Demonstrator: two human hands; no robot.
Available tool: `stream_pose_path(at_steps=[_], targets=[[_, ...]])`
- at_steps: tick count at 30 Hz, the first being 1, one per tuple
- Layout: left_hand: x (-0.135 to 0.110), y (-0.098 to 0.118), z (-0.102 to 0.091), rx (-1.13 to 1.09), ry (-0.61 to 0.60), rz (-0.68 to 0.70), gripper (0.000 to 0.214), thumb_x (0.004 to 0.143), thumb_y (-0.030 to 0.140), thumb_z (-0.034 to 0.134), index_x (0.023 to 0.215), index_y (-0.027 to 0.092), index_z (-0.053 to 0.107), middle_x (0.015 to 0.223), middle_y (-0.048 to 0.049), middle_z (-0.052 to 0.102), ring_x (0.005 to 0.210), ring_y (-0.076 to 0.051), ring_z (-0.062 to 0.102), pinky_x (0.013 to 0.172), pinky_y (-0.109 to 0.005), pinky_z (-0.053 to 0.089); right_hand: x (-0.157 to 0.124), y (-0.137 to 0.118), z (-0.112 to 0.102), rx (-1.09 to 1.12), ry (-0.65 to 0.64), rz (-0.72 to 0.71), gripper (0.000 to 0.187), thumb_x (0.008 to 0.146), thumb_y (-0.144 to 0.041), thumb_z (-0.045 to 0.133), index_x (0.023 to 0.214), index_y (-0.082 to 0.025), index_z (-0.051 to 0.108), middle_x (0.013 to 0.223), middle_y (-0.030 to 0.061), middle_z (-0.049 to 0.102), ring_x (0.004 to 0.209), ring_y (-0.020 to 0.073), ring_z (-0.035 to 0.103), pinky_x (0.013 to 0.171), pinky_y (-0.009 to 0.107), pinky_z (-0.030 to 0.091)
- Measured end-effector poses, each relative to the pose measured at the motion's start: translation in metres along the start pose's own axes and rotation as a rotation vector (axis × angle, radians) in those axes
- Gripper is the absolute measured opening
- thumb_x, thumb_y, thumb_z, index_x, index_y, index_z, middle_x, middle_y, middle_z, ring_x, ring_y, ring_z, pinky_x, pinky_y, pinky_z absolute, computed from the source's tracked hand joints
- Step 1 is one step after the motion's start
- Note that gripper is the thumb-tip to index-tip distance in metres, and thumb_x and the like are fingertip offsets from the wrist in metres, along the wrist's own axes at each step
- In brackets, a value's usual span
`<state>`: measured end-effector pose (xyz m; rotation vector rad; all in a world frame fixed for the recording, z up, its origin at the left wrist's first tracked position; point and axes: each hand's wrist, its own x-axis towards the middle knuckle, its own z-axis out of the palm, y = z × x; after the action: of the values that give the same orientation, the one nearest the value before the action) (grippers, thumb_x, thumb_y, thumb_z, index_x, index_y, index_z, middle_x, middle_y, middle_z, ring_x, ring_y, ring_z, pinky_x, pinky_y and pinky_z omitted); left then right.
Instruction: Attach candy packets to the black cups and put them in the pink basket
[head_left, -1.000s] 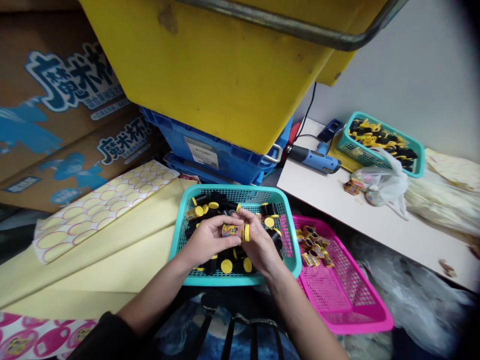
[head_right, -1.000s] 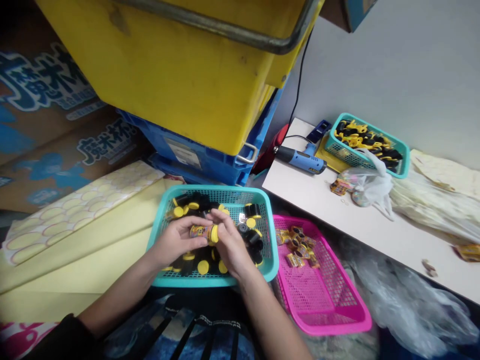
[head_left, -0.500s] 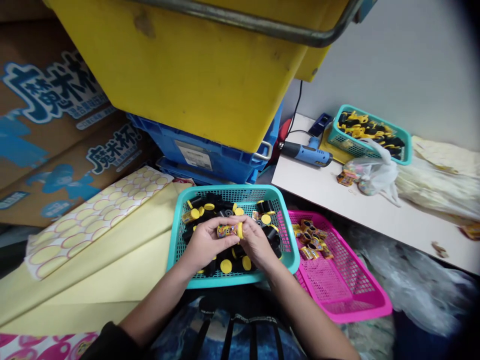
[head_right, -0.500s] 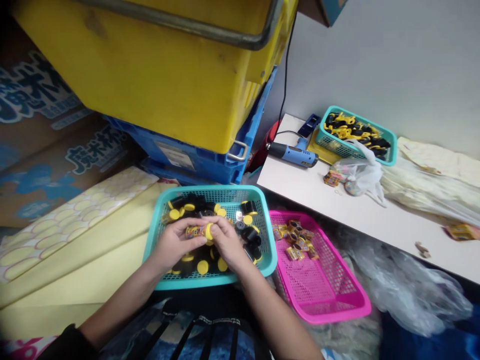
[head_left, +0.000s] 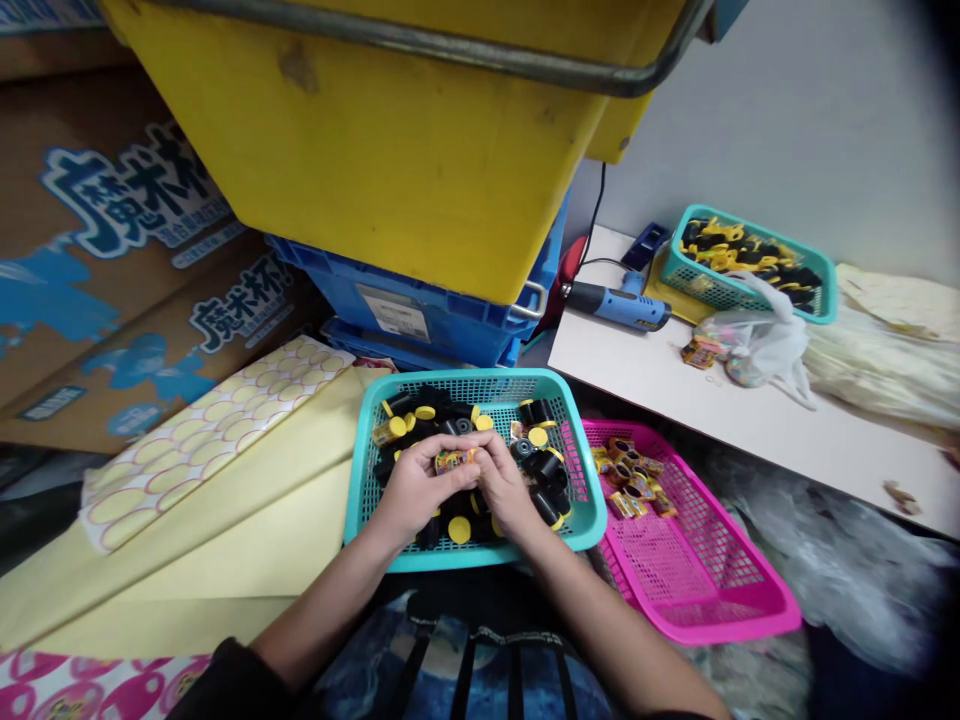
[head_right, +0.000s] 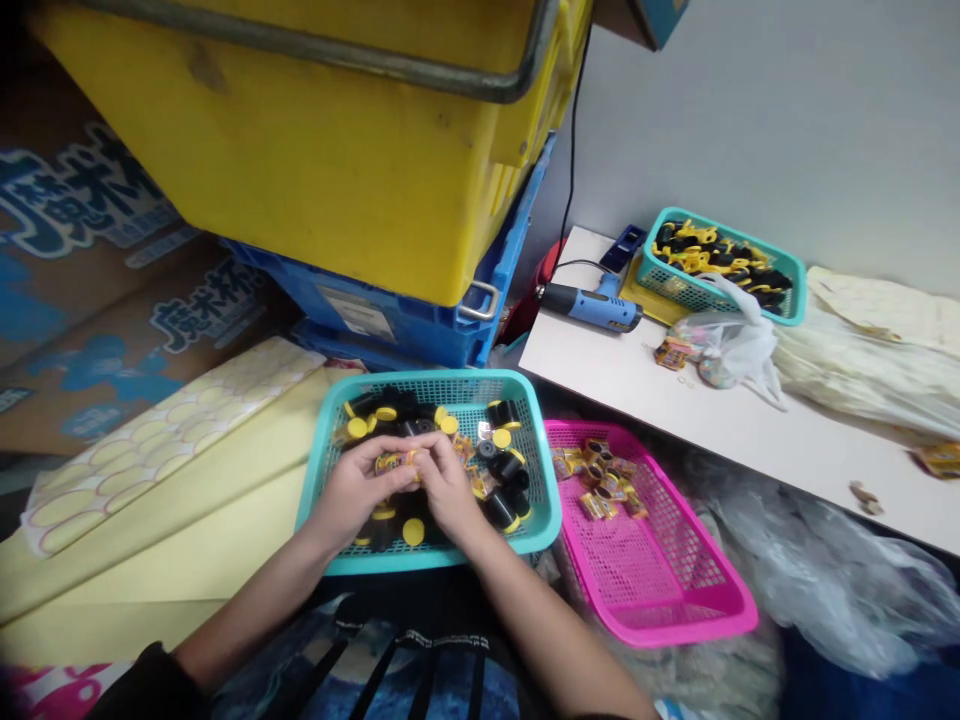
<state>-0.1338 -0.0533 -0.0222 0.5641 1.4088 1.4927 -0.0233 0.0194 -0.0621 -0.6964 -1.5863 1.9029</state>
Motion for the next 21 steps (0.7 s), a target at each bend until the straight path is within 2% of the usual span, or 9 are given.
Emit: stream_pose_path(at_steps=[3,5,8,11,14,17,21], targets=[[-0.001,-0.003,0.000,-0.011,-0.001,-0.019,0.037,0.064,0.038,0.080,0.091,0.016,0.068,0.091,-0.0036,0.068,0.073,-0.014,0.061,0.069,-0.028,0.056,-0.001,-0.001,0.005,-0.088,0.011,0.017,0.048,0.089,-0.066,0.043,0.099,-0.020,0.053,0.096,0.0048,0.054,0.089,0.0153,0.052,0.081,0.026,0.047],[-0.003,-0.004,-0.001,-0.045,-0.042,-0.019,0.037,0.069,0.042,0.076,0.094,0.017,0.066,0.096,-0.0046,0.065,0.073,-0.014,0.060,0.067,-0.027,0.054,-0.001,0.000,0.007,-0.002,-0.040,0.062,0.055,0.091,-0.069,0.033,0.107,-0.020,0.052,0.103,0.0067,0.054,0.092,0.0163,0.054,0.080,0.027,0.048],[-0.006,-0.004,-0.004,-0.147,-0.096,-0.012,0.033,0.080,0.044,0.066,0.103,0.021,0.061,0.093,-0.0031,0.060,0.067,-0.010,0.053,0.059,-0.022,0.047,0.001,-0.001,0.005,0.140,-0.107,0.063,0.060,0.092,-0.070,0.026,0.119,-0.020,0.047,0.119,0.0091,0.051,0.102,0.0187,0.055,0.081,0.030,0.050],[-0.007,-0.003,-0.005,-0.236,-0.117,-0.019,0.032,0.083,0.044,0.063,0.108,0.024,0.056,0.095,-0.0012,0.055,0.065,-0.008,0.047,0.057,-0.020,0.041,0.000,-0.007,-0.002,0.083,-0.159,-0.042,0.057,0.093,-0.066,0.032,0.124,-0.020,0.047,0.129,0.0099,0.048,0.113,0.0202,0.052,0.092,0.032,0.047],[-0.007,-0.002,-0.005,-0.239,-0.140,-0.053,0.033,0.084,0.044,0.062,0.109,0.026,0.051,0.097,0.0001,0.053,0.071,-0.009,0.049,0.062,-0.020,0.042,-0.003,-0.016,-0.007,-0.103,-0.176,-0.179,0.054,0.091,-0.058,0.049,0.129,-0.021,0.047,0.131,0.0094,0.048,0.120,0.0211,0.048,0.103,0.035,0.040],[-0.007,-0.001,-0.003,-0.226,-0.131,-0.071,0.033,0.085,0.045,0.061,0.109,0.028,0.046,0.096,0.0012,0.053,0.081,-0.011,0.053,0.070,-0.021,0.045,-0.005,-0.020,-0.007,-0.257,-0.102,-0.271,0.049,0.085,-0.048,0.063,0.125,-0.022,0.051,0.125,0.0084,0.053,0.118,0.0209,0.050,0.104,0.036,0.039],[-0.008,-0.001,0.002,-0.129,-0.121,-0.062,0.036,0.085,0.050,0.057,0.111,0.030,0.043,0.100,0.0009,0.055,0.085,-0.013,0.056,0.072,-0.023,0.047,-0.003,-0.018,-0.005,-0.283,-0.066,-0.320,0.035,0.085,-0.040,0.066,0.113,-0.021,0.057,0.117,0.0079,0.058,0.115,0.0204,0.053,0.102,0.036,0.041]])
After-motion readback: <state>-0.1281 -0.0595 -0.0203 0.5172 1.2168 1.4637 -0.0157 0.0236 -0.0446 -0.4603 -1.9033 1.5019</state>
